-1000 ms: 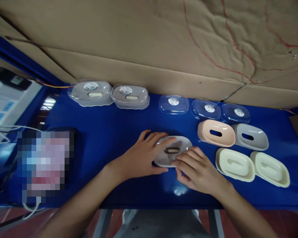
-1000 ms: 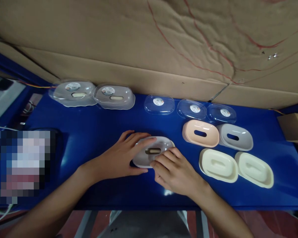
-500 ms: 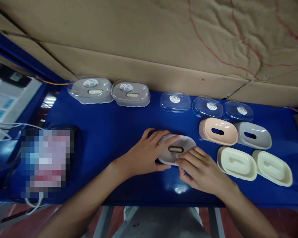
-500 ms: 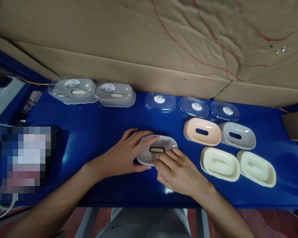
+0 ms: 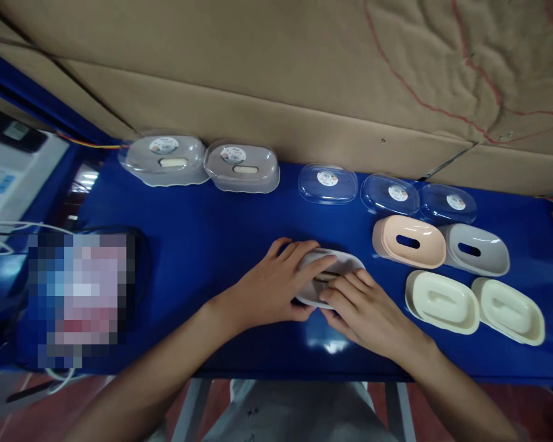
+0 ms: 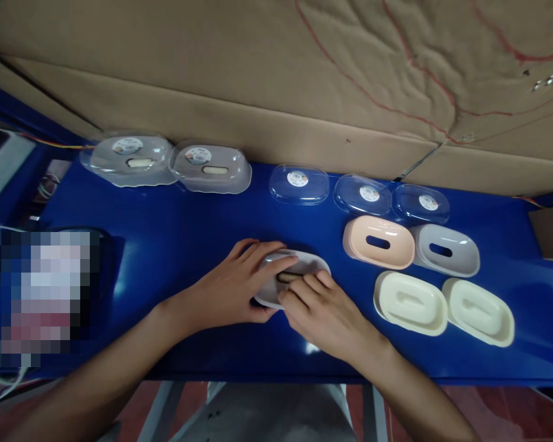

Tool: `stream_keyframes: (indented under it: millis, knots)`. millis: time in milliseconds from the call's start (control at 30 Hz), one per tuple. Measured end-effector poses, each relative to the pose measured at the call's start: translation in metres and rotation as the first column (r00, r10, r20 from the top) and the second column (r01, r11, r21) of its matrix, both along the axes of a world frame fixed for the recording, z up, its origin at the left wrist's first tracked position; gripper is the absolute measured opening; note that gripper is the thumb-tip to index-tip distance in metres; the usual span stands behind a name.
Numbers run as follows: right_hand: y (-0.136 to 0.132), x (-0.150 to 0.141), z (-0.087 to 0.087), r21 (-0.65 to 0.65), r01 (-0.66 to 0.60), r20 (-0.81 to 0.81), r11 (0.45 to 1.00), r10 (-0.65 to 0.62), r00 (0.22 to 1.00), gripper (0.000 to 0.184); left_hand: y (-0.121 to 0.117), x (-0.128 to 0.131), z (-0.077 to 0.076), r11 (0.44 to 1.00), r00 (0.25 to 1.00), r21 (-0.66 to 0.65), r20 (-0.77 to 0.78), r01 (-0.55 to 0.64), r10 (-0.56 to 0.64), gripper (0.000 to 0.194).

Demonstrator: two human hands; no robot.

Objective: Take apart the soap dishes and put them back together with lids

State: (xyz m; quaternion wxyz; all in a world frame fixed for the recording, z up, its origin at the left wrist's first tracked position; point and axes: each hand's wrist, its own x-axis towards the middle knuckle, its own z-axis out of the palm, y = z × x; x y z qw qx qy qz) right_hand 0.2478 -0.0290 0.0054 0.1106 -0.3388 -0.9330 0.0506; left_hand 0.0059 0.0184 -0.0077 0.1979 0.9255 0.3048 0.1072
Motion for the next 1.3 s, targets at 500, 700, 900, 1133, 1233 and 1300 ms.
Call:
stream_keyframes:
  millis: [500, 700, 900, 1133, 1233, 1300]
  knots:
    - [0.028, 0.017, 0.028, -0.217, -0.083, -0.210, 0.973, 0.036, 0.977, 0.019, 0.008, -0.005, -0.004, 0.987, 0.991, -0.127, 0.076, -0.099, 0.110, 0.087]
    - [0.109, 0.026, 0.038, -0.055, 0.195, 0.025, 0.979, -0.194, 0.981, 0.047, 0.017, -0.013, 0.000, 0.965, 0.973, -0.146, 0.053, -0.216, 0.226, 0.091]
    - [0.152, 0.027, 0.006, -0.039, 0.311, 0.148, 0.949, -0.303, 0.942, 0.067, 0.030, -0.036, 0.006, 0.938, 0.985, -0.330, 0.097, -0.105, 0.145, 0.108]
    - [0.149, 0.025, -0.009, -0.082, 0.327, 0.038, 0.942, -0.325, 0.945, 0.073, 0.034, -0.050, 0.007, 0.912, 0.985, -0.408, 0.136, -0.042, 0.106, 0.114]
    - [0.143, 0.026, -0.003, -0.110, 0.312, -0.002, 0.944, -0.314, 0.949, 0.065, 0.035, -0.054, 0.007, 0.912, 0.985, -0.409, 0.146, -0.023, 0.091, 0.120]
    - [0.130, 0.027, 0.006, -0.091, 0.316, -0.053, 0.944, -0.322, 0.945, 0.063, 0.036, -0.059, 0.007, 0.910, 0.982, -0.412, 0.157, -0.034, 0.107, 0.126]
